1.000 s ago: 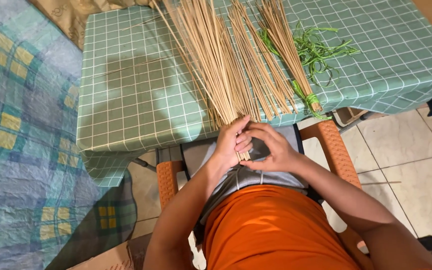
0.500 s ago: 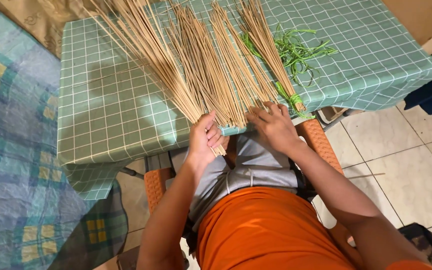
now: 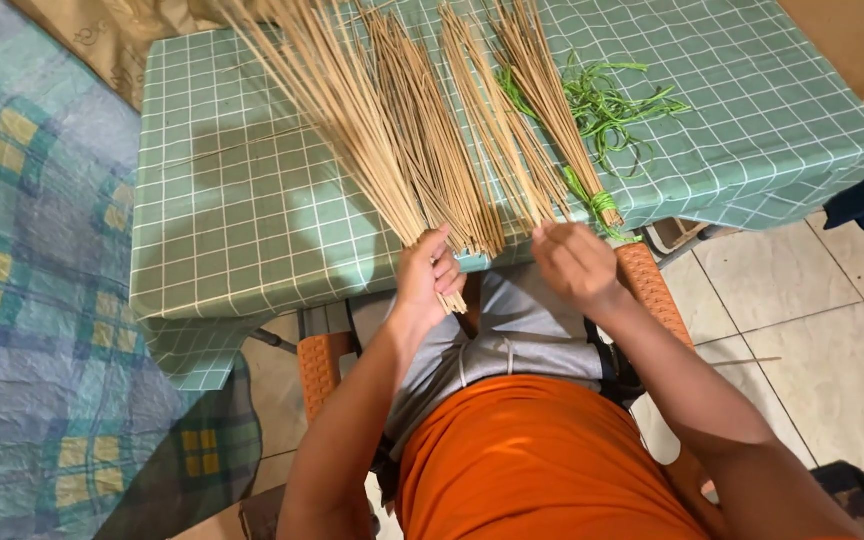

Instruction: Gathering thin wooden sticks into bundles and tying them together with green plastic string.

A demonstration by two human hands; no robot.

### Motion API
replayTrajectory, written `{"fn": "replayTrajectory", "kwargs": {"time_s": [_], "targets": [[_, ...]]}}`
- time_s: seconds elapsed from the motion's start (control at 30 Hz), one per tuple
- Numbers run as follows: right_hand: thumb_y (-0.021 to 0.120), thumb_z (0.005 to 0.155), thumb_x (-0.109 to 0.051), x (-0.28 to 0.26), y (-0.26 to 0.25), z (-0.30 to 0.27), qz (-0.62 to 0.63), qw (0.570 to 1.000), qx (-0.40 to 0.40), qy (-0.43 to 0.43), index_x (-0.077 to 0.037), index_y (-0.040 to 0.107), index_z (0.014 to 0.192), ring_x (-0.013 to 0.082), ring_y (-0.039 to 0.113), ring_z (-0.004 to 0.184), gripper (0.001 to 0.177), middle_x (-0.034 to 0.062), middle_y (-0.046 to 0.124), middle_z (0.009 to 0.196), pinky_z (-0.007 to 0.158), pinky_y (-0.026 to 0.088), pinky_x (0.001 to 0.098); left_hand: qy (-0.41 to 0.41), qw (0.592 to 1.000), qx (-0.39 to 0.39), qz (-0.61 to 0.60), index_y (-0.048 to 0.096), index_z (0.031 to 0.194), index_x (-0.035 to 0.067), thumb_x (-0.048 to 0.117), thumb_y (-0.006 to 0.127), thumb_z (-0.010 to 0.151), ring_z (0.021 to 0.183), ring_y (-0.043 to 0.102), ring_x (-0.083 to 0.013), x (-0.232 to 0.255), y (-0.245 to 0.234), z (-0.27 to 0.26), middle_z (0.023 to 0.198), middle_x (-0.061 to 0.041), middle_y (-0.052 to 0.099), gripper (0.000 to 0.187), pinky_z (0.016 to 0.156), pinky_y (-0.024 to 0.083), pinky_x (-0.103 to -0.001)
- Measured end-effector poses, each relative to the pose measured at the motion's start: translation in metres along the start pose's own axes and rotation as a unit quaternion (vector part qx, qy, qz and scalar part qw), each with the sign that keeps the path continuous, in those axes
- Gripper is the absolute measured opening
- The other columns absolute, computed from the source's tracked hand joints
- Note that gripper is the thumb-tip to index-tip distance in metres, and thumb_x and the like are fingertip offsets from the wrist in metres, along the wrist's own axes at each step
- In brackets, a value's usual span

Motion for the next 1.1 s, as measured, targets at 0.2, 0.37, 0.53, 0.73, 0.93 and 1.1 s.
{"fn": "replayTrajectory", "kwargs": {"time_s": [0.2,0.37,0.53,0.73,0.93,1.1], "targets": [[0.076,0.09,0.004,-0.062,0.017,-0.038,0.033,0.994,-0.013,-0.107,0.001,0.077,0.083,0.028,0.072,0.072,0.007,0.0146,0.074,0.082,0.059,0.057,0.0306,0.053,0.998,0.002,0.038,0.056,0.088,0.015,0.049,0.065,0.099,0.031,0.029,-0.0045,0.01,0.02,-0.02,0.05,0.007,0.027,0.036,0.032,0.027,-0.018],[0.071,0.091,0.01,-0.135,-0.012,0.049,0.203,0.97,-0.019,-0.135,0.005,0.071,0.076,0.0343,0.077,0.076,0.016,0.0214,0.074,0.084,0.067,0.062,0.0336,0.039,0.999,-0.021,0.011,0.052,0.08,0.015,0.03,0.072,0.096,0.028,0.031,-0.0052,0.002,0.015,-0.01,0.047,0.005,0.031,0.029,0.027,0.03,-0.02],[0.059,0.099,0.001,-0.133,-0.011,0.047,0.211,0.968,-0.035,-0.131,0.006,0.073,0.08,0.0353,0.078,0.082,0.025,0.0218,0.075,0.089,0.07,0.063,0.0366,0.028,0.999,0.012,0.043,0.05,0.069,0.013,0.027,0.075,0.092,0.031,0.035,-0.006,-0.001,0.004,-0.003,0.048,0.005,0.034,0.036,0.031,0.032,-0.022],[0.058,0.101,-0.006,-0.123,-0.001,0.032,0.225,0.969,-0.065,-0.076,0.004,0.074,0.084,0.0361,0.078,0.087,0.026,0.0194,0.077,0.096,0.071,0.062,0.0405,0.035,0.998,0.027,0.04,0.053,0.072,0.013,0.037,0.071,0.095,0.049,0.056,-0.0128,0.017,0.015,-0.018,0.059,0.0,0.049,0.039,0.05,0.052,-0.032],[0.072,0.09,-0.002,-0.125,-0.001,0.051,0.272,0.959,-0.075,-0.037,0.003,0.073,0.084,0.0383,0.074,0.084,0.008,0.0215,0.075,0.099,0.073,0.061,0.0454,-0.024,0.999,-0.047,-0.011,0.043,0.071,0.016,0.041,0.064,0.1,0.032,0.027,-0.0043,0.003,0.007,-0.004,0.051,0.007,0.026,0.044,0.031,0.028,-0.02],[0.078,0.089,-0.019,-0.107,0.009,0.053,0.299,0.945,-0.131,0.022,0.0,0.075,0.107,0.0465,0.067,0.11,0.027,0.0234,0.068,0.122,0.092,0.056,0.0532,-0.041,0.997,-0.071,-0.008,0.04,0.07,0.017,0.034,0.065,0.099,0.031,0.026,-0.0021,-0.007,0.004,-0.003,0.048,0.008,0.026,0.041,0.026,0.025,-0.019]]}}
Point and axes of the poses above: each hand's wrist, its own z-axis towards the middle knuckle, its own y-axis out of the palm, x = y × z, the point moved 5 cm from there along z, towards the middle knuckle
